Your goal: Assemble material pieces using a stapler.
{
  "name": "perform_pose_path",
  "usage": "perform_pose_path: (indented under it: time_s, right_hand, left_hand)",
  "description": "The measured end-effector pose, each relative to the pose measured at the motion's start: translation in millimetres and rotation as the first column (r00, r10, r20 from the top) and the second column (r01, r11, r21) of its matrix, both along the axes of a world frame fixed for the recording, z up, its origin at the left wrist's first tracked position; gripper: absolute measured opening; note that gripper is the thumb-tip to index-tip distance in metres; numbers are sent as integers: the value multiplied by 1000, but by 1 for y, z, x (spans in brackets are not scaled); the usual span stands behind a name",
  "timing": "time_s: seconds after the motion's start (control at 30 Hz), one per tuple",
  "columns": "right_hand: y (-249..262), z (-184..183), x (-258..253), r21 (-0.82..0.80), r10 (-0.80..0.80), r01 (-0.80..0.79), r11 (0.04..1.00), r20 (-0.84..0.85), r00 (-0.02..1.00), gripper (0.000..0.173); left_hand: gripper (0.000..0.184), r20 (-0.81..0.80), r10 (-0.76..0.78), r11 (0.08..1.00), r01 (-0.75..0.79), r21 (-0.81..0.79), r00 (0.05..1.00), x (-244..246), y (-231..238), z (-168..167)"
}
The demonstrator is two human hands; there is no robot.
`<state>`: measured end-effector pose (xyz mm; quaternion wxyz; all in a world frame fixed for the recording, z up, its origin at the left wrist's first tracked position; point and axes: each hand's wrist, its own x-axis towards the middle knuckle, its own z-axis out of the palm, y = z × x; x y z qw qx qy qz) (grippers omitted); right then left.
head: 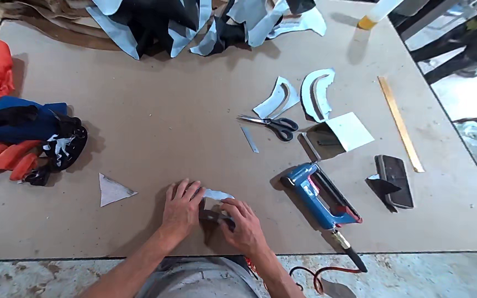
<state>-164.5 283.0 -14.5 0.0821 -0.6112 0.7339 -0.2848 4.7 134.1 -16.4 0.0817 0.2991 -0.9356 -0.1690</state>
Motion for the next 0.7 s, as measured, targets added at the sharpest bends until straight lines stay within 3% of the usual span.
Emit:
perform_pose_path:
  time_s: [0.13,0.23,0.33,0.43,0.57,0.63,0.7]
  right_hand:
    - [-2,14,7,92,1,-2,996,13,1000,36]
    - [-10,19,8,89,-15,15,996,-1,1000,24]
    - [-20,23,1,82,38,-39,996,8,999,18]
    - [-29,31,-8,179,70,-96,979,149,986,18]
    - [-56,42,-29,426,-43,-100,899,313,949,28]
    - [-67,40,-36,437,-67,-77,896,305,950,32]
    - [-68,35,-39,341,-15,-83,936,276,961,33]
  left_hand:
    - [39,32,-205,978,204,31,978,-25,-56,4]
    - [49,87,-41,995,34,90,995,-32,-59,25]
    - [39,230,57,954,-121,274,972,-29,-46,44]
    - [15,141,-76,941,24,337,987,-39,-43,36]
    - [15,3,-366,903,354,243,931,-79,-77,22]
    - [19,-34,-345,917,345,199,938,-96,-91,27]
    - [29,-89,-171,966,185,182,981,-95,-92,44]
